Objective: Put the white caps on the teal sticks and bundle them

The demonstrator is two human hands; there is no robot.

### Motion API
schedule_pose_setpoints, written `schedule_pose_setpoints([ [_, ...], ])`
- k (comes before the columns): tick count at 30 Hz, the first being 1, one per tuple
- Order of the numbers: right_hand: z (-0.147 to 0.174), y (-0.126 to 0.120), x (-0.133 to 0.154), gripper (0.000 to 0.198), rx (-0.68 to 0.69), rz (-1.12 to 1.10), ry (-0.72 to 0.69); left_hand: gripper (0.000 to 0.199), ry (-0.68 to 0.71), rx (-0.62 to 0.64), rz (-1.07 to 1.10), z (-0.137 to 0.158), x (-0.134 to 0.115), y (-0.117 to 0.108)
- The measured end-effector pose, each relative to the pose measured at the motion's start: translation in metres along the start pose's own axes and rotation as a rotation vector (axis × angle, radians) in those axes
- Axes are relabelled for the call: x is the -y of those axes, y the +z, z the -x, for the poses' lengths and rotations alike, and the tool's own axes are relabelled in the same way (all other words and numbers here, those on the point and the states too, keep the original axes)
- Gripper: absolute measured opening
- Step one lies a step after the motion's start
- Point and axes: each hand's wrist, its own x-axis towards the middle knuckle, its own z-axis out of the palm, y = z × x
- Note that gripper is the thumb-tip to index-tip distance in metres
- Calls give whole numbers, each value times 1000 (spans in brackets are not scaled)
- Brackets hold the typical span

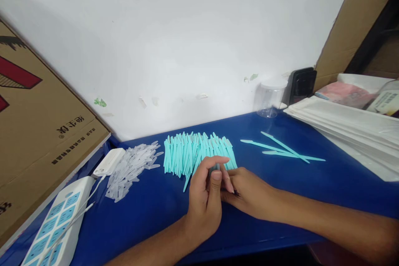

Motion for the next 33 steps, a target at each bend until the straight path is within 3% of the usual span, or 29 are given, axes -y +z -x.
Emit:
schedule_pose_setpoints([
  [12,-1,5,-1,17,10,-125,-34,32,-38,-161,-118,3,-2,7],
  [17,0,5,-1,26,73,-209,36,32,-78,-156,-75,-3,-5,3],
  [21,-1,1,3,32,39,-248,48,33,-134,-183,-24,-9,-7,0],
  [25,-2,2,3,37,73,-282,163,33,-220,-203,35,-13,-6,2],
  [33,-2,12,-1,27,119,-347,242,28,-261,-180,99,-8,-7,5],
])
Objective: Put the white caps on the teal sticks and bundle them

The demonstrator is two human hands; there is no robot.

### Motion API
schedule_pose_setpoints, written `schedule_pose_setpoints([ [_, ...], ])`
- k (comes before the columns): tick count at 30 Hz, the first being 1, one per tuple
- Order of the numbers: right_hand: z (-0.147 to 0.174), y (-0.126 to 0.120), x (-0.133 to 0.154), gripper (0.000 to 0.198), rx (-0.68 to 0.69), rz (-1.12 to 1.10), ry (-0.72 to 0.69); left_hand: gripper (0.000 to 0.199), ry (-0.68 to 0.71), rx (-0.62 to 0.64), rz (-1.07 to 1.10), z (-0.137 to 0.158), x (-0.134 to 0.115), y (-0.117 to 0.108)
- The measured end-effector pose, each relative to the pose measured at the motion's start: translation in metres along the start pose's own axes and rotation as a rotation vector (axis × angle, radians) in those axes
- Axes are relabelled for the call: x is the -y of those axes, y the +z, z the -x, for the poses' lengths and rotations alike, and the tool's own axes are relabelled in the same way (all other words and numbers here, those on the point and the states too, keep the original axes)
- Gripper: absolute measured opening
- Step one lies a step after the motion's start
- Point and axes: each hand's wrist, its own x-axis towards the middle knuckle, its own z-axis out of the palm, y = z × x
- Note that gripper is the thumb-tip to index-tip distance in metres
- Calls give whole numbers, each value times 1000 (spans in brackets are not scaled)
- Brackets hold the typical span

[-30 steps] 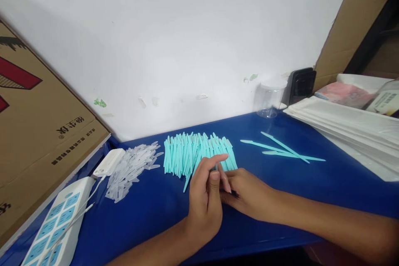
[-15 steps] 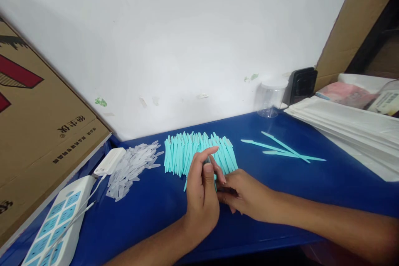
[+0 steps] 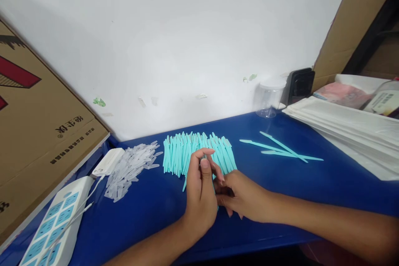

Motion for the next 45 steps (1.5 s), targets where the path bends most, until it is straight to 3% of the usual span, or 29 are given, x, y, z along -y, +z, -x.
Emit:
schedule_pose_setpoints([
  [8,2,-11,7,42,-46,-113,6,33,-12,41,114,-21,-9,-13],
  [14,2,-24,10,43,-47,-131,-13,48,-72,34,-14,-37,-15,-30],
  [18,1,-28,7,40,-25,-101,-58,52,-132,130,-61,-40,-16,-31],
  [30,1,-35,5,38,-41,-14,-66,36,-162,177,-60,-44,-10,-35],
  [45,0,-35,1,47,-24,49,-55,37,-164,124,-35,-45,-9,-35],
])
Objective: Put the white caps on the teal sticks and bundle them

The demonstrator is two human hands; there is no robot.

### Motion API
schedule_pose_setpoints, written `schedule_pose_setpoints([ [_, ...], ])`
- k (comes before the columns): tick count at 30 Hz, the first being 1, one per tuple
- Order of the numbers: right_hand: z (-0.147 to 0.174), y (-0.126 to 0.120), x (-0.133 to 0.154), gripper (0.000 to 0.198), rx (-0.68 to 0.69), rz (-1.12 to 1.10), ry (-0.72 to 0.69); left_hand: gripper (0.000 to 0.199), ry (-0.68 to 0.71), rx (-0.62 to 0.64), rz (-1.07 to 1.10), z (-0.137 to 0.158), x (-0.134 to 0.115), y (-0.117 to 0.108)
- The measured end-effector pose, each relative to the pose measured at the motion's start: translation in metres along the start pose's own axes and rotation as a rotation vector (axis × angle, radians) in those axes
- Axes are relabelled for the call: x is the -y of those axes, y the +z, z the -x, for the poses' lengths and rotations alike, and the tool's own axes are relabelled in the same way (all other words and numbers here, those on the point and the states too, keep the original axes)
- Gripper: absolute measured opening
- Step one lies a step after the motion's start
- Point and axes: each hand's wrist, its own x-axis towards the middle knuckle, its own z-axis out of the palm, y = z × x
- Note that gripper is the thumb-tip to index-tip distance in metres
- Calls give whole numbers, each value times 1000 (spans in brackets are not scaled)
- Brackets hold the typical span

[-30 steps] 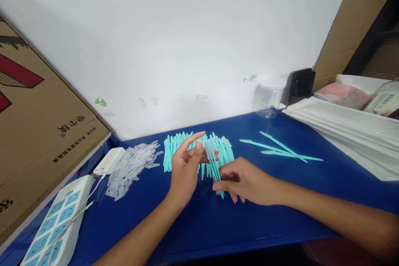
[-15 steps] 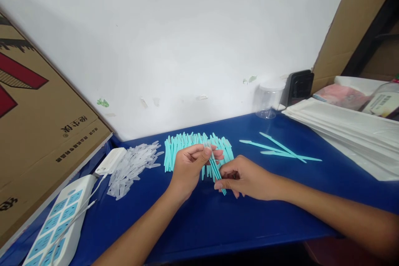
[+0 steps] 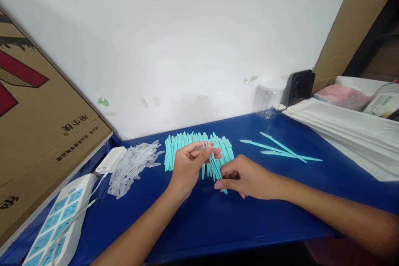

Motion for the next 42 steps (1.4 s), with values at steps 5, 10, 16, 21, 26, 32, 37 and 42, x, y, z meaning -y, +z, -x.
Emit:
schedule_pose_setpoints([
  [5,0,0,2,48,27,-32,19,37,5,14,-20,0,0,-1],
  [10,1,1,3,48,32,-34,20,34,-3,31,-36,0,-2,0],
  [16,-1,1,-2,49,-2,27,-19,30,62,73,-49,2,-4,-1],
  [21,-1,1,-1,48,-5,159,-94,22,130,149,-109,12,-11,2],
  [26,-1,0,-2,49,-44,304,-154,19,189,132,-200,14,-14,6],
  [32,-1,2,0,45,-54,328,-161,14,213,153,-227,15,-14,5],
  [37,-1,4,-1,43,-88,287,-177,18,187,135,-255,17,-15,5],
  [42,0,3,2,40,-44,223,-188,19,191,125,-262,15,-15,6],
])
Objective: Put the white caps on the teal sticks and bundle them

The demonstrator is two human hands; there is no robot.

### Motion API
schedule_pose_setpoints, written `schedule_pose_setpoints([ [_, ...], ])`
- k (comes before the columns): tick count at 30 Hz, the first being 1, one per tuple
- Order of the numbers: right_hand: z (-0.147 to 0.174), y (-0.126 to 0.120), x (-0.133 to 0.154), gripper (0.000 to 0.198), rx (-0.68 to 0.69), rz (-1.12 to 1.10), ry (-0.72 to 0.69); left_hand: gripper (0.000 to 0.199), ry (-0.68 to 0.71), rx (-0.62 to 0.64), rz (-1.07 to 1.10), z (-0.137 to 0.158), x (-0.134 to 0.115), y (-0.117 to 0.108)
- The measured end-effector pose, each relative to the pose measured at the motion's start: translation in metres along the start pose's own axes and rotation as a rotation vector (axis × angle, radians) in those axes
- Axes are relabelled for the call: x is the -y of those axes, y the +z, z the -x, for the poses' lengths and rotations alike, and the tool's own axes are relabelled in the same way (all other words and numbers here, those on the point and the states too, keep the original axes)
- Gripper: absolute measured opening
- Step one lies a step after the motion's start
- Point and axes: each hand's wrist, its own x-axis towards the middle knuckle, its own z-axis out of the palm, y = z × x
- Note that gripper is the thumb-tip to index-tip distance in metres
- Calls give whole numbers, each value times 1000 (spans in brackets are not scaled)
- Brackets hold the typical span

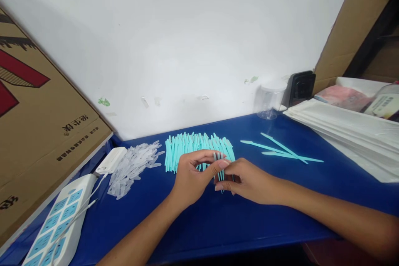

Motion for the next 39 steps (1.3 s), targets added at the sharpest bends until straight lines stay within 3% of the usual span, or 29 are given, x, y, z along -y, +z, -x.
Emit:
schedule_pose_setpoints([
  [10,2,-2,5,40,58,-85,5,31,-40,41,111,0,4,0],
  [17,3,-3,7,39,92,-26,30,20,-4,62,87,1,0,1],
  [24,7,-4,11,42,184,-98,54,33,-23,106,93,4,2,1],
  [33,5,-3,11,42,227,-103,83,22,-31,50,88,3,1,3],
  [39,3,-1,14,38,116,-89,16,27,-61,-45,180,-2,6,0],
])
